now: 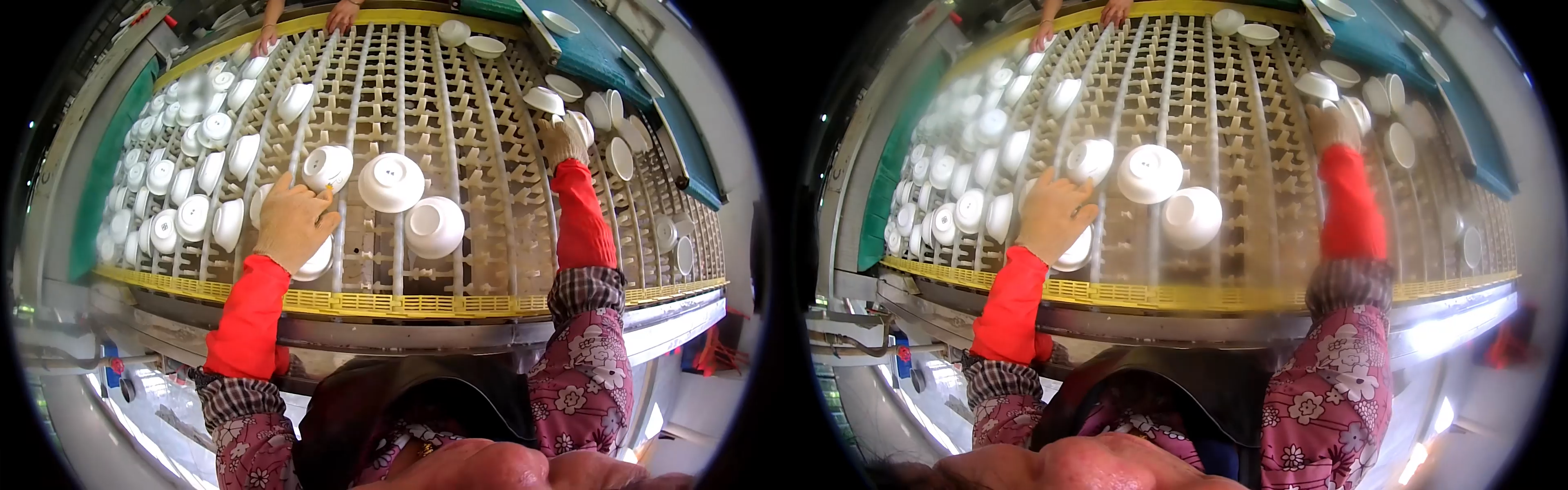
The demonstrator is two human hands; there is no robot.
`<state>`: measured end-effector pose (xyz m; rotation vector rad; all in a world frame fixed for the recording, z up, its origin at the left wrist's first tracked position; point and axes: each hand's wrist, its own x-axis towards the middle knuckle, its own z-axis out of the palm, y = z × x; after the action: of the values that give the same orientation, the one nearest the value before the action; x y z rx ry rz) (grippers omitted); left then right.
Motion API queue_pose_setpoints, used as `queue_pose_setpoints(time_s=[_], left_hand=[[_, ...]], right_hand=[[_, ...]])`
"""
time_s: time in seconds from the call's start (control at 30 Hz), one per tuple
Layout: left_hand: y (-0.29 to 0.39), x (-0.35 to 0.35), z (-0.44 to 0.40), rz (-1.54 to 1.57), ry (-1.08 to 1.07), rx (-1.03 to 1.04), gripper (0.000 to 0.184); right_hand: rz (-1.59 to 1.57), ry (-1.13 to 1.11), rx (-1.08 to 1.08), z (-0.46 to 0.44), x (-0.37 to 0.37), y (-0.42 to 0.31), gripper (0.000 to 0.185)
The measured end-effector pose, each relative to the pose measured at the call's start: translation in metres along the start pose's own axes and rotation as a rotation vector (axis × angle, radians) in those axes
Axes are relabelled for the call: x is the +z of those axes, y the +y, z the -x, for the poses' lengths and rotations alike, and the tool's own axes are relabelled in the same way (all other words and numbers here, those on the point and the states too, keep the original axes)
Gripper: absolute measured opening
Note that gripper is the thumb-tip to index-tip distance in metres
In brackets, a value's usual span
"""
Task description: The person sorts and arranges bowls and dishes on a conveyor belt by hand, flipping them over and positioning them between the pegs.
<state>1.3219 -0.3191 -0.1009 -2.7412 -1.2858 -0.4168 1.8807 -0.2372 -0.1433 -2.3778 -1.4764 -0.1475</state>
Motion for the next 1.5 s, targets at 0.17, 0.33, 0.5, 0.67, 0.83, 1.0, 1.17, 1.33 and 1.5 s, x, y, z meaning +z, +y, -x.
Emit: queue_pose_setpoints(time_s=[0.17, 0.33, 0.5, 0.67, 0.83, 1.0, 1.17, 1.33, 1.5], left_hand=[[0.009, 0.003, -0.008, -0.003, -0.103, -0.073, 0.038], [0.063, -0.005, -0.036, 0.118, 0.225, 0.218, 0.053], [0.058, 0.014, -0.032, 0.089, 0.068, 0.242, 0.056], [0.041, 0.024, -0.028, 0.049, 0.079, 0.125, 0.026], [0.041, 0.033, -0.033, 0.025, 0.088, 0.085, 0.036], [0.043, 0.027, -0.035, 0.069, 0.010, 0.034, 0.036], [0.038, 0.027, -0.032, 0.101, 0.079, 0.059, 0.035], [0.035, 0.034, -0.032, 0.097, 0.126, 0.057, 0.035], [0.040, 0.035, -0.035, 0.090, 0.098, 0.004, 0.035]], right_hand=[[-0.507, -0.207, 0.000, 0.020, -0.017, -0.025, 0.044], [-0.531, 0.166, -0.664, 0.042, -0.012, -0.104, 0.056], [-0.868, -0.203, -0.352, 0.056, 0.009, -0.180, 0.046], [-0.820, 0.062, -0.142, 0.038, 0.034, -0.106, 0.063], [0.142, 0.136, -0.256, -0.020, -0.006, -0.027, 0.081], [0.536, -0.006, -0.312, -0.055, -0.008, -0.011, 0.081], [0.158, -0.108, -0.234, -0.066, 0.001, -0.002, 0.078], [0.184, -0.079, -0.251, -0.064, 0.008, 0.008, 0.060], [0.160, 0.084, -0.273, -0.063, -0.003, 0.024, 0.041]])
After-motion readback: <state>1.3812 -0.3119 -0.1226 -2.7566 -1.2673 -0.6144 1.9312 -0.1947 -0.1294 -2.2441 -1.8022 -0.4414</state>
